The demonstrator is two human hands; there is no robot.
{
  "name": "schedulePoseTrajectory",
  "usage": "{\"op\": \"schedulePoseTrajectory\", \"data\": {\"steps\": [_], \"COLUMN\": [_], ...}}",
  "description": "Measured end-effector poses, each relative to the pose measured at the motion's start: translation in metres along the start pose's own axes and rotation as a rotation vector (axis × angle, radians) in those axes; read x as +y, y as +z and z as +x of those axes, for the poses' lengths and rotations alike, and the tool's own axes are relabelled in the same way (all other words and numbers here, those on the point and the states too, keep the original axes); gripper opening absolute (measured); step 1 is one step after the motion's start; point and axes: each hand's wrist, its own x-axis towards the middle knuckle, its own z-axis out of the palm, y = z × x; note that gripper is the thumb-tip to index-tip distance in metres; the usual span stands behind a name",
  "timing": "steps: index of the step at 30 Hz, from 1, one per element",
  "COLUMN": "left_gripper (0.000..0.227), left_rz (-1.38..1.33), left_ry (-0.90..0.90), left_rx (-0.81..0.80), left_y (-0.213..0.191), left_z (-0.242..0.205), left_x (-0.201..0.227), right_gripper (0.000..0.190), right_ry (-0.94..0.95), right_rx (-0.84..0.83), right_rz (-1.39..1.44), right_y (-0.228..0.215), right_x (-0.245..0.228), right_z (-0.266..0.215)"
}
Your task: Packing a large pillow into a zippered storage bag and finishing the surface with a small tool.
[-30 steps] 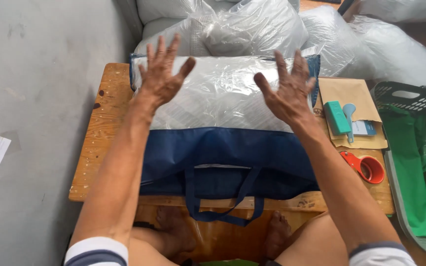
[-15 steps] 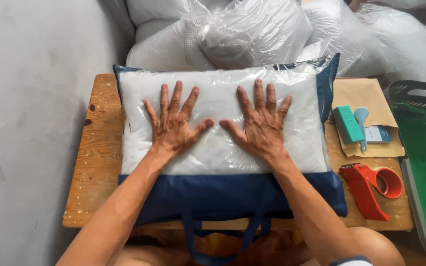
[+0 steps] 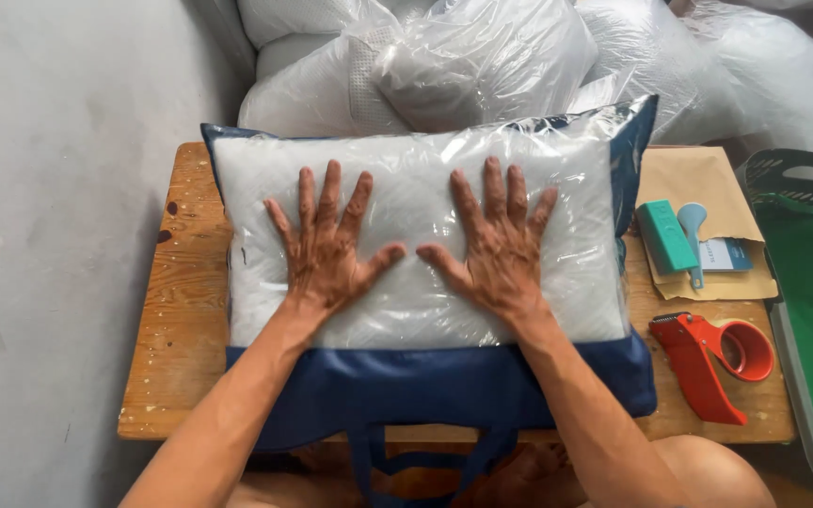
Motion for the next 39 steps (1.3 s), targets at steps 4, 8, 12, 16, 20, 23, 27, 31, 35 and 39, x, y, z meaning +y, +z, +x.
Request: {"op": "schedulePoseTrajectory", "data": {"steps": [4, 8, 12, 16, 20, 23, 27, 31, 35, 39], "left_gripper": [0.11, 0.115, 0.118, 0.117, 0.099, 0.077, 0.078, 0.078, 0.079, 0.085], "left_rz": [0.027, -0.032, 0.011, 0.095, 0.2, 0.053, 0.069, 0.065, 0.063, 0.077], "left_ry": [0.014, -0.086, -0.09, -0.017, 0.086, 0.075, 0.074, 0.054, 0.044, 0.011], "left_rx": [0.048, -0.047, -0.093, -0.047, -0.054, -0.112, -0.089, -0.095, -0.076, -0.1], "left_y": [0.007, 0.004, -0.003, -0.01, -0.021, 0.019, 0.032, 0.032, 0.023, -0.001], "left_z": [-0.004, 0.042, 0.031, 0.006, 0.012, 0.004, 0.001, 0.006, 0.021, 0.017], "left_x": [-0.007, -0.004, 0.001, 0.009, 0.035, 0.017, 0.013, 0.016, 0.025, 0.035], "right_gripper": [0.101, 0.095, 0.093, 0.097, 0.1, 0.103, 0.099, 0.092, 0.088, 0.087], "right_ry": [0.012, 0.065, 0.054, 0.028, 0.07, 0.057, -0.004, 0.179, 0.301, 0.278], "right_rx": [0.052, -0.073, -0.046, 0.069, 0.066, -0.006, -0.108, -0.161, -0.172, -0.137], "right_rz": [0.065, 0.039, 0.032, 0.044, 0.066, 0.082, 0.216, 0.062, 0.179, 0.211], "right_y": [0.008, 0.011, 0.008, 0.017, 0.017, 0.015, -0.016, -0.021, 0.009, 0.013], "right_x": [-0.001, 0.013, 0.007, 0.005, 0.006, 0.016, 0.031, 0.058, 0.082, 0.082], "right_z": [-0.002, 0.048, 0.028, 0.001, 0.01, 0.016, 0.024, 0.027, 0.031, 0.022]}}
